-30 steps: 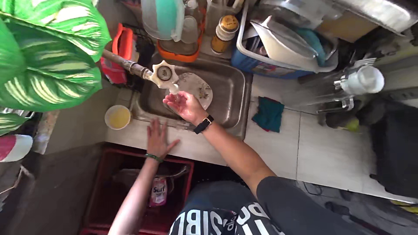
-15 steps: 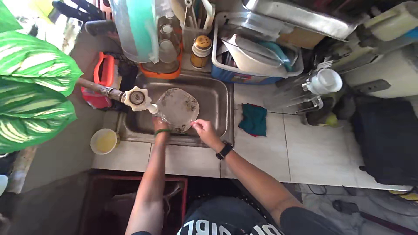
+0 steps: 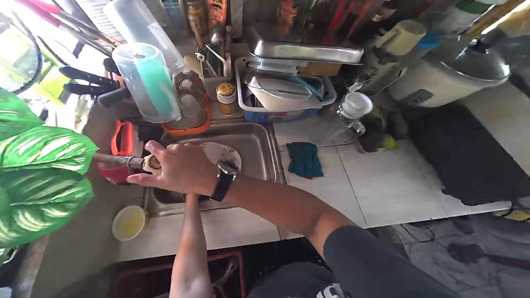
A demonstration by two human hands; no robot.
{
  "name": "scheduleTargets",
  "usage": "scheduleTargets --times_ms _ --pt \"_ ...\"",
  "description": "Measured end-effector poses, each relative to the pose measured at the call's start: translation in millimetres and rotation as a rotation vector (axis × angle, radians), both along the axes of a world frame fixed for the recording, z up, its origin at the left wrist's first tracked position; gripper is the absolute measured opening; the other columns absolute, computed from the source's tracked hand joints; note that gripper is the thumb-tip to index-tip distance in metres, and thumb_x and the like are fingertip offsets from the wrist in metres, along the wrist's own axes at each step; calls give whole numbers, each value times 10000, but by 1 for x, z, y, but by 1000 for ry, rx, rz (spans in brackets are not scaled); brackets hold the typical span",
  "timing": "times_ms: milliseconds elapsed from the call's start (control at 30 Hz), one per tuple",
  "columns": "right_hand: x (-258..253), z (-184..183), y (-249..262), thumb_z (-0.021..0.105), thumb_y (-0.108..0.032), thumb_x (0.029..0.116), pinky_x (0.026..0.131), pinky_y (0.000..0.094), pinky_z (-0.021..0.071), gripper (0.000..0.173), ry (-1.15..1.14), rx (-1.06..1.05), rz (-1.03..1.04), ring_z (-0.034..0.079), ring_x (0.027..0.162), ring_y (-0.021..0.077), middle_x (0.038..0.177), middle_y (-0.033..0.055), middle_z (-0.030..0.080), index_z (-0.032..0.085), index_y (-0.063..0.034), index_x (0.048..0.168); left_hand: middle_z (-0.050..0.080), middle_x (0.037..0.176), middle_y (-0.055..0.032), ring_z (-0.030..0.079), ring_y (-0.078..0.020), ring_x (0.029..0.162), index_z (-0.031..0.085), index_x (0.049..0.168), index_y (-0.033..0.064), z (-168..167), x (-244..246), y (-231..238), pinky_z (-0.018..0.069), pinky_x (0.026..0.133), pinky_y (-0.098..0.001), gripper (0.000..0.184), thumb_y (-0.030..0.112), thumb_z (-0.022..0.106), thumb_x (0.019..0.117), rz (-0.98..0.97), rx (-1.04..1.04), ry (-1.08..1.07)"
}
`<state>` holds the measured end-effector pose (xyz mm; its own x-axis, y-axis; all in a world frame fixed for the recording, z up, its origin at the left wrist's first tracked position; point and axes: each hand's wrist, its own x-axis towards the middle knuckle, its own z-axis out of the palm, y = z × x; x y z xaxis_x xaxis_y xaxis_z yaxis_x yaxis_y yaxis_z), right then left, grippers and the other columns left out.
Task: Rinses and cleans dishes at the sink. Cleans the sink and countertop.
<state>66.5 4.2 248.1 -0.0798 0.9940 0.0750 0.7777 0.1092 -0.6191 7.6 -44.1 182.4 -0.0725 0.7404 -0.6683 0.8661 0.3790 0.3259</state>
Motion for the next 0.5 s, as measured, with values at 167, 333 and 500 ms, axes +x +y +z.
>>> scheduleTargets --times_ms 167,333,500 --pt "-8 -4 1 728 -277 935 663 504 575 462 -51 -10 -3 719 808 299 882 127 728 641 -144 1369 588 1380 -279 609 -386 1255 346 1538 -27 -114 -13 58 483 1060 -496 558 138 553 1046 357 325 -300" --pt "0 -7 9 681 -287 949 773 580 548 525 -42 -45 65 712 938 374 1014 181 737 592 -163 1452 625 1304 -268 598 -358 1243 577 1332 -65 -117 -4 50 464 1056 -503 415 174 647 1001 259 265 -235" --pt "2 -9 12 666 -322 958 766 579 550 529 -86 -31 86 714 938 369 1016 171 739 585 -178 1460 635 1305 -249 609 -338 1243 591 1331 -43 -98 -10 53 466 1059 -490 396 198 611 1018 138 290 -164"
